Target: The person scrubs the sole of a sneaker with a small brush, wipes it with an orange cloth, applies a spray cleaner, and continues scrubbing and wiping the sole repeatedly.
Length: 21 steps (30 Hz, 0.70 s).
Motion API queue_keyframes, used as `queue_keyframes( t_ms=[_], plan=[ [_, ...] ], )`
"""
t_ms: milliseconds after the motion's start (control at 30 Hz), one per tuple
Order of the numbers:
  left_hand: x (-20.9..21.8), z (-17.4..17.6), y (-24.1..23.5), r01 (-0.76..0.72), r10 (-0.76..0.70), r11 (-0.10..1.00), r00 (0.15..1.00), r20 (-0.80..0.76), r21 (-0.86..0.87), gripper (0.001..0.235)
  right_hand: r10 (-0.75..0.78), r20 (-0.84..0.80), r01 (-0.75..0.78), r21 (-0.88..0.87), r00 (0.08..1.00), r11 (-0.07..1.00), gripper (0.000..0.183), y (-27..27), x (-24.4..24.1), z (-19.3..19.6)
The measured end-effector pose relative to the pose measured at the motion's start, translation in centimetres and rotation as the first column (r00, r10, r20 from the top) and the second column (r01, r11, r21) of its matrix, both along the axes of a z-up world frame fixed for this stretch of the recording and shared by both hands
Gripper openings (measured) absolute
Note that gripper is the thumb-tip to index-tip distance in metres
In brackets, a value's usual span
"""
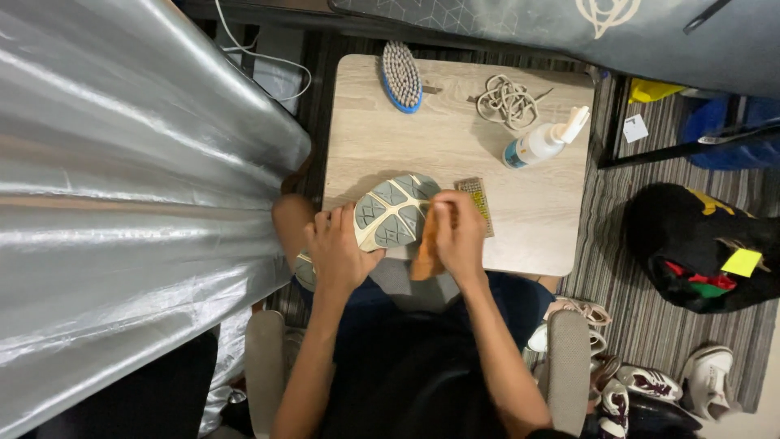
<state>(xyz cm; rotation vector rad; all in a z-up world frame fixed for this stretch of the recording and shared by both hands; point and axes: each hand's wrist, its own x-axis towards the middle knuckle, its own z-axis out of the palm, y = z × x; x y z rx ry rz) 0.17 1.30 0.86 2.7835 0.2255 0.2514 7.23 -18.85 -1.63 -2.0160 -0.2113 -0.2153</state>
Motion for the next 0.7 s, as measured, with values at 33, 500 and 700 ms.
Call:
queue_keyframes(
  t_ms=[33, 500, 700],
  plan=[
    [-0.1, -0.4, 0.3, -0.007, 0.007, 1.000, 1.000, -0.001, 0.001, 0.100, 0.007, -0.001, -0.007, 0.001, 1.000, 1.000, 0.007, -0.3, -0.7, 1.6],
    [-1.1, -1.1, 1.2, 0.089, -0.097, 0.994, 0.983, 0.158, 0.061, 0.101, -0.100, -0.234, 0.080, -0.092, 0.967, 0.992, 0.010, -2.1, -5.2, 1.0],
    [-2.0, -1.1, 0.9, 0.034, -0.053, 0.995, 0.976, 0.210, 0.093, 0.099, -0.043, -0.082, 0.032, -0.128, 0.996, 0.991, 0.007, -1.8, -4.8, 2.2]
  ],
)
